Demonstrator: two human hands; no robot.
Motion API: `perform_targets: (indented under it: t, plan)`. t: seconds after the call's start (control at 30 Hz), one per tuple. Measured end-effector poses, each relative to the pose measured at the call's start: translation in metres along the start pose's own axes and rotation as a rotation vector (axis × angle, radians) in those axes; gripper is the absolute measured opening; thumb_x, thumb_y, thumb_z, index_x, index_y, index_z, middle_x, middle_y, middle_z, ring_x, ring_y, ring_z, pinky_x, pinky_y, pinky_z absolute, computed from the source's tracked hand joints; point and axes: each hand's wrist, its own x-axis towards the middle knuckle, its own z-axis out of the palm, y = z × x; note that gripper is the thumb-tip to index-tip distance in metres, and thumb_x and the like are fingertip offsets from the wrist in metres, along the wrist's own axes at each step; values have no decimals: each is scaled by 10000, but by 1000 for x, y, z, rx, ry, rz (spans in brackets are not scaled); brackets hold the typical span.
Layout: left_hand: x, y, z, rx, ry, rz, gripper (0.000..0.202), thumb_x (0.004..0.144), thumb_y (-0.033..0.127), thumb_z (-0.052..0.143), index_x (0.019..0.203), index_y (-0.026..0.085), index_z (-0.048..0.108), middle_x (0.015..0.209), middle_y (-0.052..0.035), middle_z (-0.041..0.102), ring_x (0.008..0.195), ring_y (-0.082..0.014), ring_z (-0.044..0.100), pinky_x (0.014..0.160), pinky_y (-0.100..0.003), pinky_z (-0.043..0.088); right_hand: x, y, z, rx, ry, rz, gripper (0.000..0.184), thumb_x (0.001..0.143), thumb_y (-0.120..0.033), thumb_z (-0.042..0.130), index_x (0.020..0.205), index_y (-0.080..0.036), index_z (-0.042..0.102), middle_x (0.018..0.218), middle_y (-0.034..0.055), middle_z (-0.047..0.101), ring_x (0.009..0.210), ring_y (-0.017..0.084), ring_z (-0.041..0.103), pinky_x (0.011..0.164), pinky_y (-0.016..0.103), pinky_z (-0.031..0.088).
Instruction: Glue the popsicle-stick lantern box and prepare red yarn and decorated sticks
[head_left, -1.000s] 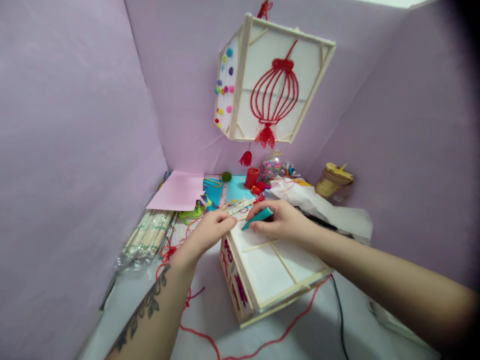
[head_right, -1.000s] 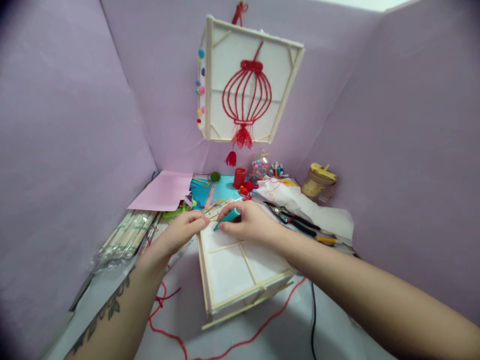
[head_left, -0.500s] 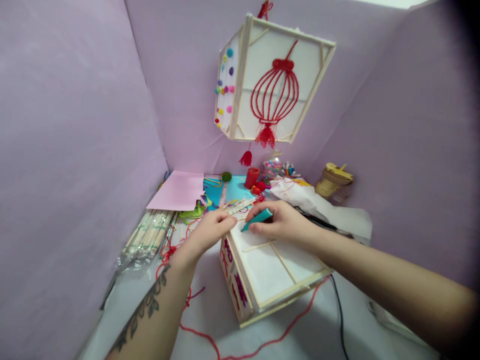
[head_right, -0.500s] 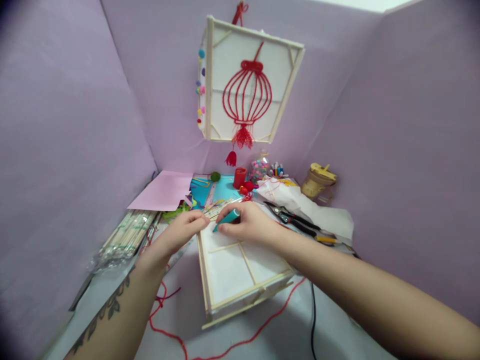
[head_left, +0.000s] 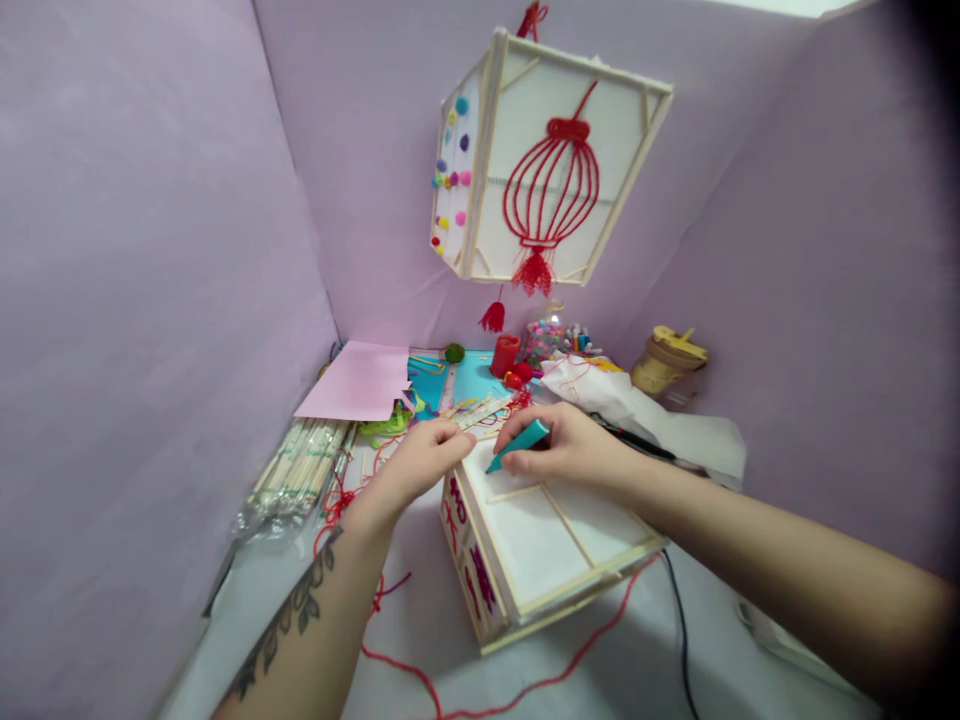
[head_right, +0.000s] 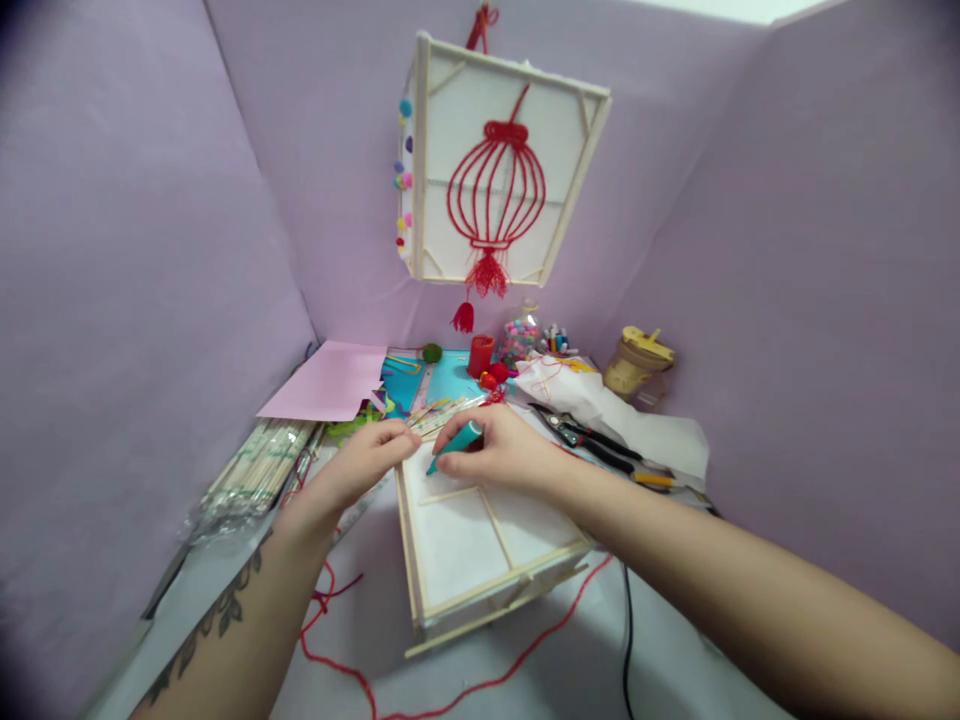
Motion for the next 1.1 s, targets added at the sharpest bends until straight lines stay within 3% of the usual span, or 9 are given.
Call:
perform_targets:
  t: [0.27,0.43,0.63,1.1]
  plan:
    - [0,0,0,7,-7,-2,304,733,431,477,562,190,404,621,36,310,621,-128,332,561,-267,226,-1,-2,0,-9,-10,11,190,662,-316,663,790,-176,671,602,-18,572,529,116,477,520,244,385]
    - [1,-1,0,-8,-21,-5,311,734,444,474,568,189,410,629,33,316,626,-130,337,563,-267,228,1,0,-1,-41,62,-70,166,683,-303,658,794,-180,675,701,4,628,601,125,520,550,237,401]
    - [0,0,-1,-1,-23,-12,317,729,457,468,569,191,404,625,34,306,619,-128,326,558,-267,220,4,4,0,-64,75,-56,178,689,-313,654,809,-182,668,689,-13,600,529,99,452,511,232,366]
    - [-1,2,-1,15,-8,-12,292,728,424,470,566,187,423,623,32,329,624,-131,351,561,-266,235,1,-3,2,-57,65,-79,162,692,-294,653,806,-184,683,752,16,661,630,133,553,582,246,434]
